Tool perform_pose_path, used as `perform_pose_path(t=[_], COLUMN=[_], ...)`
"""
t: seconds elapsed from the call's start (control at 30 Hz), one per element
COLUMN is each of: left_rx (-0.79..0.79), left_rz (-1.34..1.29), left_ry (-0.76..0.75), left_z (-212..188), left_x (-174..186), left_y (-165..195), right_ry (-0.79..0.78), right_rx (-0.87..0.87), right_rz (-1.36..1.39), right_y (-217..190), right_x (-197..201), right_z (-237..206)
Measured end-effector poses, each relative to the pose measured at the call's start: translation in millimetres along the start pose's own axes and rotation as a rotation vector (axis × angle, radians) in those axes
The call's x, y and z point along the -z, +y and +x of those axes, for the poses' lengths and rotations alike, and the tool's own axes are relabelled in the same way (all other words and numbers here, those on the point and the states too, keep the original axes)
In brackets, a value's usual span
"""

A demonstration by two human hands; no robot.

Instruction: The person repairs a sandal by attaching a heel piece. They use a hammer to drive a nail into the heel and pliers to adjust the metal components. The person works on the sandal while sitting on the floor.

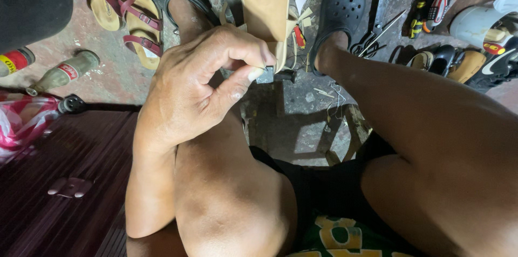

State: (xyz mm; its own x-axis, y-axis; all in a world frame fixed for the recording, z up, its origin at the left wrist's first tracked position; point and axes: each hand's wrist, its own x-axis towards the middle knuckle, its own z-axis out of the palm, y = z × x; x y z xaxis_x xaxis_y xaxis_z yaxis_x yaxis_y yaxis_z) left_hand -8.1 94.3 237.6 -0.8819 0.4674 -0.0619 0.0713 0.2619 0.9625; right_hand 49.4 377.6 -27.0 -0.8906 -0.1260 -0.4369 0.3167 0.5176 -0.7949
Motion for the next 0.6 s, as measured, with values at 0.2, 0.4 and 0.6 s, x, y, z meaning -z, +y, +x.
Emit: perform_pose_path(t=[0.2,0.4,0.6], left_rx=[-0.005,-0.056,-0.158], left_rz=[0.026,0.119,0.268], left_ry=[0.016,0.025,0.070], left_z=[-0.2,1.8,5.4], left_x=[-0.7,-3.5,-7.8], left_y=[2.5,4.6,8.4], right_ry=[-0.001,-0.003,-0.005], right_rx=[0.003,0.007,0.011], right_rz=[-0.006,-0.008,-0.008], right_y=[-1.5,3.6,1.5], right_x=[0.3,0.8,1.1], right_z=[0.0,0.1,0.4])
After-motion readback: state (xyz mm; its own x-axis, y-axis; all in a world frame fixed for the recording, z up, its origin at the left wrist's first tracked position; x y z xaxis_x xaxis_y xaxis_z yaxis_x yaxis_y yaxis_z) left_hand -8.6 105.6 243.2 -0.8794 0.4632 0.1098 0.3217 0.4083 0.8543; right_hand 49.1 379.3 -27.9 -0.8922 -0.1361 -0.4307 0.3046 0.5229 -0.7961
